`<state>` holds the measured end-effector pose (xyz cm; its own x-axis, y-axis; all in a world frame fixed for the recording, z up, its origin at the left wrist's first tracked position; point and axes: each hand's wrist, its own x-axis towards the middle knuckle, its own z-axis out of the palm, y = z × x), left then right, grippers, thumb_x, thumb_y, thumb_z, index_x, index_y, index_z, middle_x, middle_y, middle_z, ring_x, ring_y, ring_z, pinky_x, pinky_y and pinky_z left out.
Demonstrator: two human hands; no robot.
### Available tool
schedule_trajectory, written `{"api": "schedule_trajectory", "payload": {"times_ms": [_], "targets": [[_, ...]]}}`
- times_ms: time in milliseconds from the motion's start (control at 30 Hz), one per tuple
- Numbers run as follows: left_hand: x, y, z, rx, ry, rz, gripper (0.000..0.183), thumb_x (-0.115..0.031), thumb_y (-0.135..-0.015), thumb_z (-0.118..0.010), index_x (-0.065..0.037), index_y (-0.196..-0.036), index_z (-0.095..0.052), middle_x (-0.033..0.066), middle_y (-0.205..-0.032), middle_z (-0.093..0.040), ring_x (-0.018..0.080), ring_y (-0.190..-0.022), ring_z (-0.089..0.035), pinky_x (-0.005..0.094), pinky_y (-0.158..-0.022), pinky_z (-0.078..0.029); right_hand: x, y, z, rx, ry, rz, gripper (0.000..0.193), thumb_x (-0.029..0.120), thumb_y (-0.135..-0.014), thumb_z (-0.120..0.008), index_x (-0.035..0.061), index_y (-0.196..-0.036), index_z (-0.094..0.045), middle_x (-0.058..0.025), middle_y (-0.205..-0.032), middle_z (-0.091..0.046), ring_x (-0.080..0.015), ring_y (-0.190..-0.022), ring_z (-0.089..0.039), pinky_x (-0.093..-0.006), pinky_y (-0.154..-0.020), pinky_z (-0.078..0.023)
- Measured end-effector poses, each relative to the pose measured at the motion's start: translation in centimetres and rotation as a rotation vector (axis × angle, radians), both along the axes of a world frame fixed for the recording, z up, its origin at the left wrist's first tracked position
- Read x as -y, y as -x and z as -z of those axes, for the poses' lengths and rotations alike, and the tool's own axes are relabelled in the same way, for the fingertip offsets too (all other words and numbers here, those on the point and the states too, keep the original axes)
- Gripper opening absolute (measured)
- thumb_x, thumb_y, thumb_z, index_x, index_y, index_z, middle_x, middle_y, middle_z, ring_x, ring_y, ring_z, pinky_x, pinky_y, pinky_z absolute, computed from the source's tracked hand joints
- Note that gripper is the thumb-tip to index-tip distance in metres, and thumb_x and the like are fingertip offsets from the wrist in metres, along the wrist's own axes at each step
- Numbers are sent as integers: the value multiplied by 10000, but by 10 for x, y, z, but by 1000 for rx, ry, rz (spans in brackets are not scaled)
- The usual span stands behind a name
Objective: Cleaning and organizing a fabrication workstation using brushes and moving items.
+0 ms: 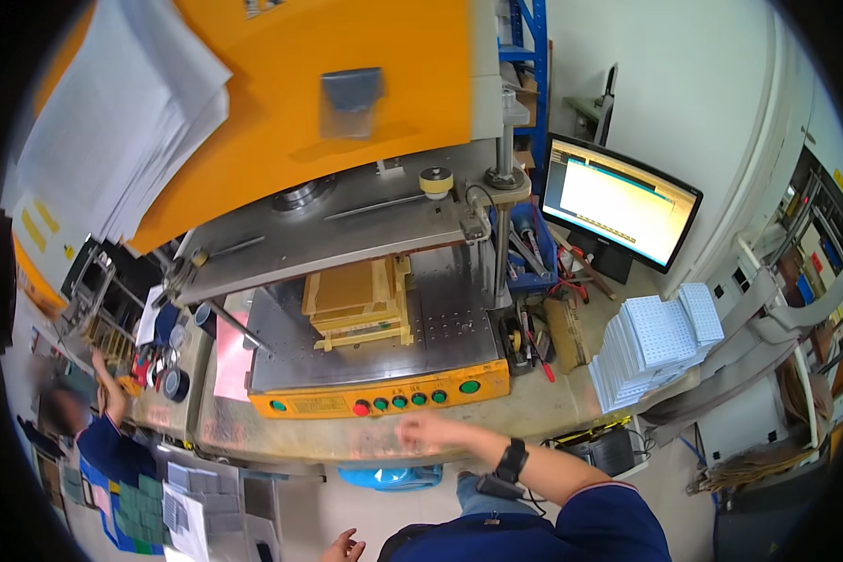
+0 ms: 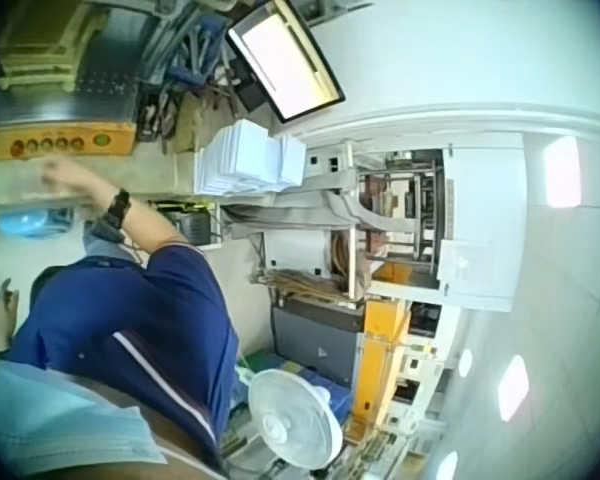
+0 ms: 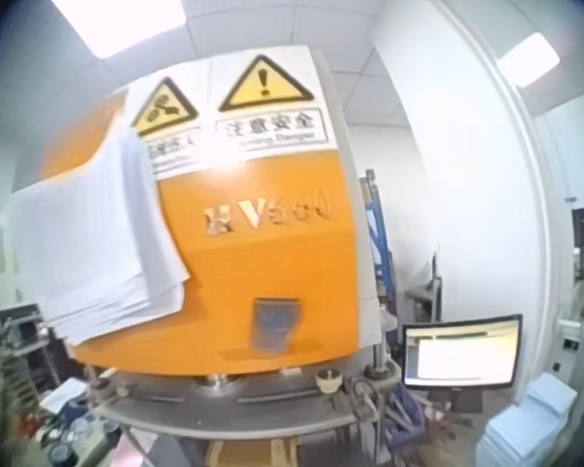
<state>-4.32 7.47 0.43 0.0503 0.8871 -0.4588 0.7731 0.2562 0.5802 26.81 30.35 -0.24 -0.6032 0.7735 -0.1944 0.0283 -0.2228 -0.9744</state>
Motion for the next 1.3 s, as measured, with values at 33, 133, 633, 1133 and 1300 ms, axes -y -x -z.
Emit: {"api": "schedule_trajectory", "payload": {"times_ms": [33,133,633,1133,1300], "targets": [[-18,-6,-17,10,-65,28,429,-287,-881,-576,-67,-1241,-501,187,-882,-642,332,-813,-616,385,-712,-491,-25,-6,-3,-3,-37,95,190,188,-897,-544,21,-819,-590,-37,-736,-603,-106,-694,-574,-276,-636,-464],[-57,-11,-43,26,-218,135,387,-214,-888,-574,-78,-1242,-497,178,-857,-635,319,-770,-613,377,-681,-485,-113,-30,-8,106,-245,461,127,149,-871,-550,43,-829,-605,-51,-747,-623,-161,-686,-603,-306,-652,-485],[-98,56,-19,-68,122,103,404,-293,-909,-538,-134,-1273,-468,212,-997,-623,365,-896,-600,420,-760,-478,-297,-50,52,1087,-679,520,465,181,-848,-453,205,-1312,-476,-94,-1350,-433,-277,-1303,-295,-496,-1063,-161],[-95,14,3,72,178,17,383,-262,-923,-522,-73,-1253,-472,203,-918,-629,314,-825,-614,385,-720,-481,-294,-48,31,953,-724,353,354,271,-832,-517,98,-1132,-590,-142,-1183,-570,-311,-1126,-505,-402,-940,-390],[-90,12,13,87,181,-10,385,-253,-915,-536,-68,-1247,-481,193,-915,-628,301,-810,-606,372,-713,-483,-290,-56,30,824,-727,452,334,247,-841,-512,84,-1121,-592,-150,-1178,-570,-313,-1117,-508,-394,-930,-397]]}}
